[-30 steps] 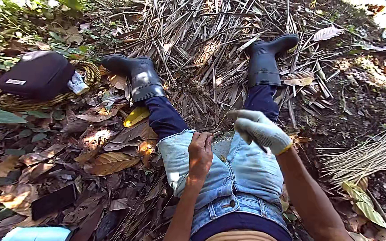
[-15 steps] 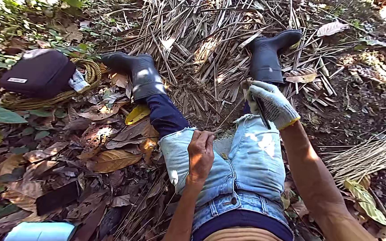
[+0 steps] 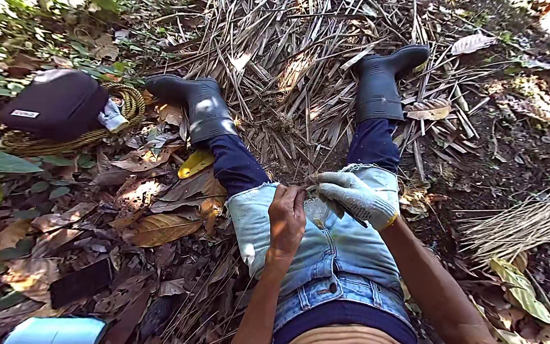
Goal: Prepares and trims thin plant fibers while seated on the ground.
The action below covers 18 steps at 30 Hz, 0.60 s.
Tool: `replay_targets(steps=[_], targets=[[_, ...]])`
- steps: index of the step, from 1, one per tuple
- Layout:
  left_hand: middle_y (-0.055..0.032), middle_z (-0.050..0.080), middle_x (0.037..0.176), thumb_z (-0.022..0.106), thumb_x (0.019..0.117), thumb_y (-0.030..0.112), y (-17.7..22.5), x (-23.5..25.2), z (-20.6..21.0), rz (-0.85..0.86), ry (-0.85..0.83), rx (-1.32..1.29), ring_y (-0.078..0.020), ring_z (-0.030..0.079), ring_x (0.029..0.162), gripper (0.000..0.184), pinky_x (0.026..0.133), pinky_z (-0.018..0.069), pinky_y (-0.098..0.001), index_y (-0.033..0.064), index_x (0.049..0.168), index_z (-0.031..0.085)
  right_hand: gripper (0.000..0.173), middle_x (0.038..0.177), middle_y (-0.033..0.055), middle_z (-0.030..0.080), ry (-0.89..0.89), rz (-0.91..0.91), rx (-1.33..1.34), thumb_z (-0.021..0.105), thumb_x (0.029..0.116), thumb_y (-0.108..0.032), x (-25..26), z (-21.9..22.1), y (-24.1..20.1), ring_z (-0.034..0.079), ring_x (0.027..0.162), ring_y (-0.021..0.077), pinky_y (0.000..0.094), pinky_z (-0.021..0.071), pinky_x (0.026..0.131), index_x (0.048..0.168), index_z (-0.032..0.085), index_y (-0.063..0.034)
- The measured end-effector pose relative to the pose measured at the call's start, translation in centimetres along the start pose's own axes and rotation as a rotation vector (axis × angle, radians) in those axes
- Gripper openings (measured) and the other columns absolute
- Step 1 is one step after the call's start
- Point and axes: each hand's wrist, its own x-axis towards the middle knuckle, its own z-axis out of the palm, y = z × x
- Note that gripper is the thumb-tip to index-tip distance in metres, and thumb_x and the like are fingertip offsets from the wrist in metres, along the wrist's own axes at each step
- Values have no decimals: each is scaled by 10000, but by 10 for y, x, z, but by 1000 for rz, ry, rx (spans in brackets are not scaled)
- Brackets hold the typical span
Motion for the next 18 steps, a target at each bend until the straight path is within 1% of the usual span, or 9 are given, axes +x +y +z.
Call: replay_targets(steps=[1, 3, 4, 7, 9, 12, 14, 16, 18], targets=[[-54, 625, 908, 619, 998, 130, 0, -1, -2, -2, 4, -4, -87, 619, 822, 160, 763, 538, -225, 56, 986, 760, 293, 726, 51, 599, 40, -23, 16, 496, 1038, -211, 1, -6, -6, 516, 507, 102, 246, 457, 455, 1243, 657, -75], [-60, 631, 918, 617, 991, 110, -2, -3, -7, 0, 23, -2, -79, 624, 830, 157, 770, 539, -216, 49, 986, 762, 367, 768, 44, 611, 116, -89, 30, 458, 1042, -214, 5, -30, -20, 513, 519, 102, 258, 459, 452, 1346, 619, -88], [-63, 629, 917, 614, 990, 103, -4, -5, -8, 3, 32, 1, -76, 621, 826, 159, 767, 537, -207, 43, 985, 762, 381, 791, 42, 615, 172, -130, 38, 439, 1050, -228, 9, -46, -27, 510, 526, 101, 263, 461, 458, 1366, 602, -92], [-68, 630, 907, 610, 991, 109, -9, -7, -11, 3, 38, 24, -77, 617, 805, 169, 746, 532, -201, 37, 976, 762, 376, 833, 14, 612, 406, -217, 86, 403, 1078, -272, 19, -94, -43, 533, 560, 98, 264, 495, 489, 1379, 573, -124], [-66, 622, 897, 604, 992, 117, -13, -6, -10, -20, 28, 46, -84, 608, 778, 173, 722, 530, -213, 40, 974, 758, 363, 818, 8, 614, 479, -230, 37, 418, 1071, -273, 13, -102, -54, 545, 552, 107, 278, 507, 484, 1364, 584, -138], [-56, 609, 884, 610, 998, 131, -12, -5, -6, -72, 0, 37, -90, 594, 748, 166, 700, 525, -230, 48, 983, 753, 400, 801, 55, 621, 310, -153, -90, 461, 1026, -239, -6, -66, -49, 522, 515, 141, 311, 484, 444, 1386, 594, -126], [-51, 614, 887, 628, 996, 148, -7, -1, -1, -82, -20, 10, -81, 597, 732, 159, 687, 530, -224, 54, 993, 756, 408, 784, 82, 632, 124, -69, -127, 496, 1014, -222, -13, -33, -32, 533, 504, 161, 328, 488, 441, 1404, 594, -149], [-53, 610, 890, 637, 993, 148, -2, 1, 1, -82, -33, -4, -85, 598, 732, 154, 689, 533, -229, 50, 999, 756, 378, 774, 76, 631, -33, 7, -143, 531, 1028, -209, -9, -10, -14, 549, 518, 146, 307, 498, 473, 1395, 603, -161], [-54, 602, 888, 640, 989, 139, -1, 0, 0, -69, -35, -7, -93, 600, 753, 143, 707, 537, -240, 45, 977, 747, 337, 795, 65, 644, -94, 39, -117, 536, 1031, -197, -4, 4, -3, 553, 533, 124, 273, 496, 486, 1348, 632, -138]])
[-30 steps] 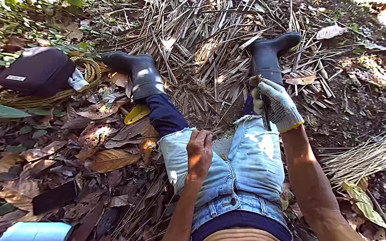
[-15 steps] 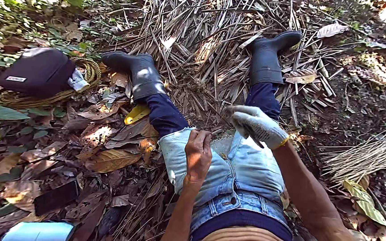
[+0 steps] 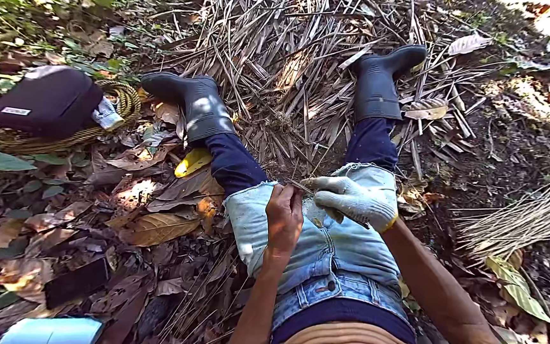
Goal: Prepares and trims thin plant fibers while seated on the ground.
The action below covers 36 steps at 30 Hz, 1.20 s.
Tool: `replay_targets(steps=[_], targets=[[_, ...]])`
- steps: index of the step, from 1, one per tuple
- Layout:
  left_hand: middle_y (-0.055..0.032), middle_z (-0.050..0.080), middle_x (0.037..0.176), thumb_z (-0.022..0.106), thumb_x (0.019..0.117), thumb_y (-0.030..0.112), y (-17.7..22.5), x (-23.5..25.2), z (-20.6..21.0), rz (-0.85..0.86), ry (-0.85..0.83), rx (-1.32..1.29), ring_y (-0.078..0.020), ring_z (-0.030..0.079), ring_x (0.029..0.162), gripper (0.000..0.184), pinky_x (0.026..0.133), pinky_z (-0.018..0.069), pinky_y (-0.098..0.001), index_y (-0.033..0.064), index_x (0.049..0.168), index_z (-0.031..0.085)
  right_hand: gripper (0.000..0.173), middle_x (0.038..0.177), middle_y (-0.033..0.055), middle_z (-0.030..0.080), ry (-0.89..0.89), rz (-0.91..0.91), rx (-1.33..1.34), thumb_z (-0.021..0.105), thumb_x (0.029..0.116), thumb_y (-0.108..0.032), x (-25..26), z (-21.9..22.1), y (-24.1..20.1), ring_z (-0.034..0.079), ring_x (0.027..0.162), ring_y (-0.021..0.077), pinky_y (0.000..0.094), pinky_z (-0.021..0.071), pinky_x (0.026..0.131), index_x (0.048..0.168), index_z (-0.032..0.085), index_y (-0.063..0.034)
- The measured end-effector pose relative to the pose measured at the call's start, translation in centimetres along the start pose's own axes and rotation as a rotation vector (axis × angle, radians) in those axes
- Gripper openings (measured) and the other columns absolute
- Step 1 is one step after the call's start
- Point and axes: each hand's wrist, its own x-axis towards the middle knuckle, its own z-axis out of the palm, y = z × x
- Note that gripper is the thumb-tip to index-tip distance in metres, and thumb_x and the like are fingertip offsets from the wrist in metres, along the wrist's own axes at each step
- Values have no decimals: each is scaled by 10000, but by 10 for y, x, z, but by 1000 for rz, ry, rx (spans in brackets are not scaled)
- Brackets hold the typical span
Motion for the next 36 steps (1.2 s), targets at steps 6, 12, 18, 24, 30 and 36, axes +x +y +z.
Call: replay_targets(steps=[6, 12, 18, 24, 30, 36], targets=[[-40, 606, 893, 651, 980, 136, -6, -6, -5, 28, 36, -36, -58, 600, 780, 141, 725, 527, -191, 50, 978, 762, 364, 772, 35, 607, 190, -115, 60, 466, 1025, -216, 5, -37, -11, 506, 523, 101, 268, 458, 462, 1329, 627, -98], [-41, 604, 889, 633, 981, 116, -8, -7, -2, 38, 83, -29, -57, 595, 765, 145, 707, 523, -182, 45, 985, 759, 377, 812, 28, 610, 553, -233, 149, 418, 1077, -263, 7, -89, -32, 536, 538, 117, 280, 501, 466, 1387, 579, -121], [-53, 588, 871, 606, 1002, 119, -1, -1, 5, 26, 18, -13, -87, 584, 730, 165, 680, 521, -222, 40, 996, 750, 404, 787, 65, 638, 181, -70, 26, 508, 1029, -221, -9, -15, -10, 545, 520, 135, 291, 494, 465, 1422, 576, -153], [-44, 599, 883, 630, 988, 113, 0, -5, 3, 77, 75, 1, -69, 597, 768, 146, 713, 527, -193, 48, 978, 760, 303, 747, 47, 618, 155, -112, 113, 492, 1049, -242, -6, -12, 13, 549, 533, 94, 237, 492, 479, 1249, 661, -88], [-57, 599, 892, 621, 981, 106, -7, -12, -3, 80, 102, 37, -65, 595, 774, 157, 715, 521, -175, 30, 977, 759, 351, 797, 4, 606, 570, -196, 186, 411, 1076, -258, 6, -96, -30, 539, 544, 97, 272, 508, 484, 1349, 586, -125], [-52, 601, 889, 586, 1015, 119, -6, -5, 4, 8, 5, -35, -71, 586, 675, 178, 638, 534, -213, 43, 1021, 746, 424, 742, 38, 625, 339, -142, -26, 496, 1007, -257, -15, -43, -26, 542, 497, 126, 306, 507, 450, 1408, 581, -150]])
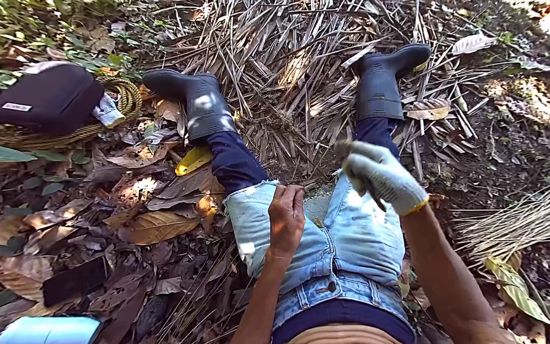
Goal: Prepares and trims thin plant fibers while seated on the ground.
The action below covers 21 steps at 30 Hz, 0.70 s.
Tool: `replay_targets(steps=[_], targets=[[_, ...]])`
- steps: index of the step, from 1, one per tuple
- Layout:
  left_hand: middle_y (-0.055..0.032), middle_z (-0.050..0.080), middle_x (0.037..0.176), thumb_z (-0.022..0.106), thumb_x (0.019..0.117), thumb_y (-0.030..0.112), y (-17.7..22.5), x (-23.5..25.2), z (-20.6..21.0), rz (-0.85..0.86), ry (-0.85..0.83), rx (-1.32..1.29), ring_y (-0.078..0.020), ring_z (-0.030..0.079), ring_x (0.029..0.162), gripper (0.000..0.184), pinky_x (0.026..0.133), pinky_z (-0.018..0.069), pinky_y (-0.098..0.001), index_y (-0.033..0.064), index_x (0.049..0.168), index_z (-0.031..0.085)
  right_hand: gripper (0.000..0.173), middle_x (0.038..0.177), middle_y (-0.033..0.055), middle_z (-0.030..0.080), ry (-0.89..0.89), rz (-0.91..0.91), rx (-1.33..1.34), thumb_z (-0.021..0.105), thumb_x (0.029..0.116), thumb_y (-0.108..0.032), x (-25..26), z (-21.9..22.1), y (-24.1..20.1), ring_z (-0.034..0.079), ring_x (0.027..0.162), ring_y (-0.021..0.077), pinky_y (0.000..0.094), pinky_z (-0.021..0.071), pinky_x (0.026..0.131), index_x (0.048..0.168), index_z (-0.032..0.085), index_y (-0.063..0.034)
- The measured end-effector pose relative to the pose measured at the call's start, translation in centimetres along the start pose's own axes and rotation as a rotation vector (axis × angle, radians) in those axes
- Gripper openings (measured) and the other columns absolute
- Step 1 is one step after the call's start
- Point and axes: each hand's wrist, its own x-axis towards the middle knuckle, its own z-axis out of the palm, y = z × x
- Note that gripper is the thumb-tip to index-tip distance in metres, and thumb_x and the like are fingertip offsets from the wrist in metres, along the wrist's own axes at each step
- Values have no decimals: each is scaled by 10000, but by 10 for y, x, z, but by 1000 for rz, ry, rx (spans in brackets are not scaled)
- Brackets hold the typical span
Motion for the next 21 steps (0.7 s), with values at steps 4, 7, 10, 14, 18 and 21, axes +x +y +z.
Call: replay_targets(steps=[4, 7, 10, 14, 18, 21], targets=[[-63, 593, 875, 589, 1014, 116, 4, 1, 4, 61, -2, 29, -94, 589, 700, 176, 663, 537, -228, 31, 996, 742, 320, 738, 56, 625, -248, 148, 1, 569, 1008, -234, -10, 46, 27, 554, 522, 128, 278, 499, 487, 1304, 661, -152], [-64, 594, 882, 593, 1015, 115, 4, 0, 2, 53, -4, 10, -93, 586, 692, 171, 653, 536, -231, 28, 1002, 740, 278, 778, 54, 636, -245, 115, 60, 530, 1037, -210, -7, 49, 34, 557, 547, 112, 254, 498, 500, 1244, 675, -95], [-26, 604, 850, 553, 1036, 131, 1, 0, -4, -35, -114, -149, -68, 559, 662, 203, 619, 503, -218, 51, 1012, 738, 327, 746, 68, 617, -181, 13, 95, 474, 1032, -205, 2, 27, 27, 528, 514, 128, 286, 477, 462, 1254, 660, -55], [-3, 595, 824, 502, 1046, 119, -8, -4, -15, -170, -263, -398, -57, 515, 597, 236, 538, 452, -204, 48, 1010, 724, 372, 781, 27, 597, 63, -83, 136, 418, 1049, -230, 28, -29, 9, 501, 530, 105, 275, 467, 468, 1333, 615, -91], [-4, 609, 829, 527, 1033, 120, -12, -4, -15, -191, -217, -359, -51, 520, 594, 219, 539, 456, -202, 52, 1004, 733, 384, 829, 25, 623, 227, -126, 138, 413, 1062, -250, 31, -54, 0, 543, 542, 116, 286, 513, 477, 1380, 576, -110], [-12, 607, 837, 599, 1007, 141, -6, 0, -12, -174, -153, -237, -56, 553, 632, 174, 588, 494, -207, 61, 991, 752, 415, 789, 50, 635, 29, -45, 30, 466, 1025, -262, 2, -19, -1, 531, 498, 126, 300, 499, 437, 1399, 581, -124]])
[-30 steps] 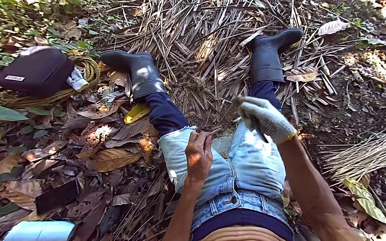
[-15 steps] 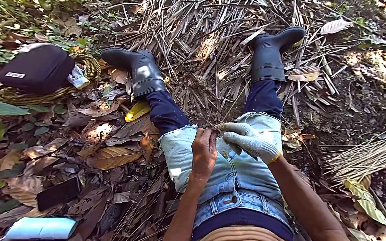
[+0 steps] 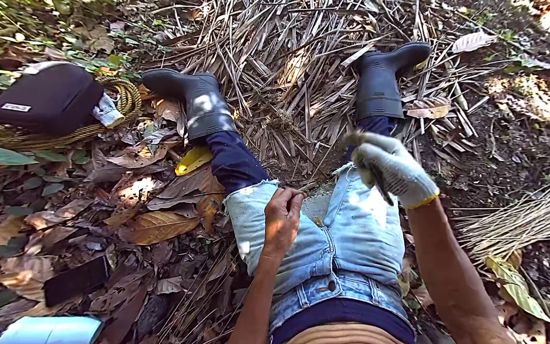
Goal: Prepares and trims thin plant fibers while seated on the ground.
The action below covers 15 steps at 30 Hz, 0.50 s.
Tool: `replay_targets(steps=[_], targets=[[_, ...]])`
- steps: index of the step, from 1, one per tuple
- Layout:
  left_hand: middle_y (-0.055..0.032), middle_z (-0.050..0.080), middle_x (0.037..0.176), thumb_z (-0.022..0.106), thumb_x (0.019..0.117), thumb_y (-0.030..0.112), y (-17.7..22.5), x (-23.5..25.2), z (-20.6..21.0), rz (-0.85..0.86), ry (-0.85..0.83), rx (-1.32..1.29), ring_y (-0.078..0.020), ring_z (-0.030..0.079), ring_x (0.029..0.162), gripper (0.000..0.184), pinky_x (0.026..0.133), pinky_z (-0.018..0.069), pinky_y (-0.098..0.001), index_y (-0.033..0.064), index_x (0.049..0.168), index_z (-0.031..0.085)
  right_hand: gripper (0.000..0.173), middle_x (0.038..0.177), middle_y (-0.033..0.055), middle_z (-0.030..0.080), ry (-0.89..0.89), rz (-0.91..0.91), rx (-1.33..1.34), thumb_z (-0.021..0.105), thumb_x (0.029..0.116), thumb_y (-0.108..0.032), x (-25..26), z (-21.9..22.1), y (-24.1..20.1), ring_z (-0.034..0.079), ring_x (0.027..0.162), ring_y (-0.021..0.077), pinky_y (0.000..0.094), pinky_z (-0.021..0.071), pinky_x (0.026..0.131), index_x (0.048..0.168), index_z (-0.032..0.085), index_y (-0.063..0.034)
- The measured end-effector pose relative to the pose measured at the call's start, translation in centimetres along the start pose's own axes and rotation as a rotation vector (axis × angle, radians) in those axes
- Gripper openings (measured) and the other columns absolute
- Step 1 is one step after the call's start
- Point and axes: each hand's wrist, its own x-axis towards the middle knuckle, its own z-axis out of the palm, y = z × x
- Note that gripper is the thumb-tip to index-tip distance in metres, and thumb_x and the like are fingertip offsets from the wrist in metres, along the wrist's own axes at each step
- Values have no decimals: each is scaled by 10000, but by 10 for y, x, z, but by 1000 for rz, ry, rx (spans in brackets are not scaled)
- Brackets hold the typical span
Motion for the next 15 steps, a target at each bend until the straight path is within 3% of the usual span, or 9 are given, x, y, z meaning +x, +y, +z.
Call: replay_targets(steps=[2, 6, 11, 15], targets=[[-15, 606, 846, 617, 1000, 144, 5, 3, 3, 14, 10, 29, -54, 565, 641, 159, 601, 508, -203, 65, 990, 755, 407, 761, 59, 632, -160, 133, -35, 514, 1022, -261, -15, 30, 7, 536, 501, 135, 300, 490, 453, 1409, 592, -165], [-17, 607, 856, 632, 997, 146, 9, 3, 6, 31, 13, 37, -57, 567, 651, 144, 610, 512, -207, 64, 996, 750, 303, 754, 63, 625, -287, 157, 60, 519, 1030, -219, -19, 62, 35, 549, 527, 127, 276, 500, 487, 1265, 658, -88], [-4, 610, 855, 610, 995, 149, 2, -2, -7, 69, -33, 63, -40, 560, 679, 169, 619, 490, -190, 69, 994, 758, 308, 716, 40, 606, -63, 100, 71, 462, 1032, -218, -1, 37, 22, 520, 495, 109, 276, 477, 451, 1209, 667, -71], [-25, 649, 896, 592, 999, 144, -2, -2, -27, 193, 4, 260, -55, 600, 757, 188, 692, 521, -204, 85, 1015, 770, 372, 804, -14, 594, 161, 35, 140, 382, 1066, -247, 21, -12, 7, 510, 530, 74, 253, 487, 474, 1368, 562, -126]])
